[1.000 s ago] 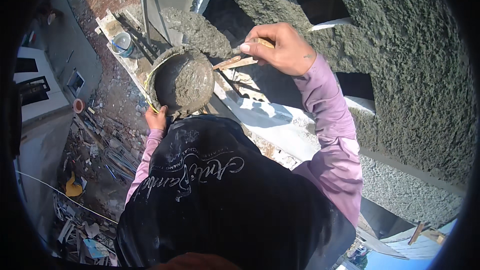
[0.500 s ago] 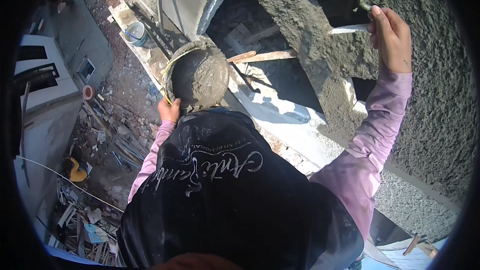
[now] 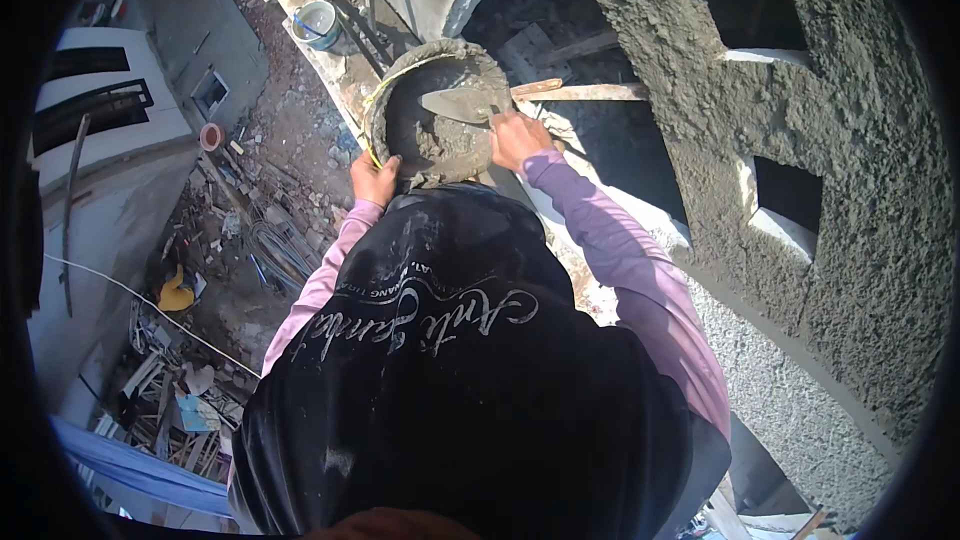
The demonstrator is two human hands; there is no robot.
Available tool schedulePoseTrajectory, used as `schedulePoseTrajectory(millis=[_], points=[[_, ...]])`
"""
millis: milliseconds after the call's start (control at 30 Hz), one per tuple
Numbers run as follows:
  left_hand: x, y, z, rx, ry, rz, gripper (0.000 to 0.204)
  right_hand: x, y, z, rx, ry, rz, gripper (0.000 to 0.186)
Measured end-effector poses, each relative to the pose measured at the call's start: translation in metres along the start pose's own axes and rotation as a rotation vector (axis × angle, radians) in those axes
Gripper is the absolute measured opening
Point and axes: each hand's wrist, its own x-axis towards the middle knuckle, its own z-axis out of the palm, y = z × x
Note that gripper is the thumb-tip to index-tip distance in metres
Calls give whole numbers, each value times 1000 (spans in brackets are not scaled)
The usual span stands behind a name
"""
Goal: The person scoops mortar from a bucket with a trowel and applies it to the surface of a wall. They repeatedly load the trowel and spread the material onto the masonry, occasionally pouring water from a cup into the bucket to mix the substance.
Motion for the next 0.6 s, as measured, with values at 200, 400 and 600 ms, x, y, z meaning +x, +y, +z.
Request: schedulePoseTrajectory(millis=[200, 400, 600], points=[[-5, -13, -7, 128, 15, -17, 24, 29, -37, 67, 154, -367, 62, 26], [-10, 4, -11, 72, 17, -30, 22, -19, -17, 56, 483, -197, 63, 28], [-1, -6, -13, 11, 46, -75, 18, -10, -13, 51, 402, -181, 105, 24]])
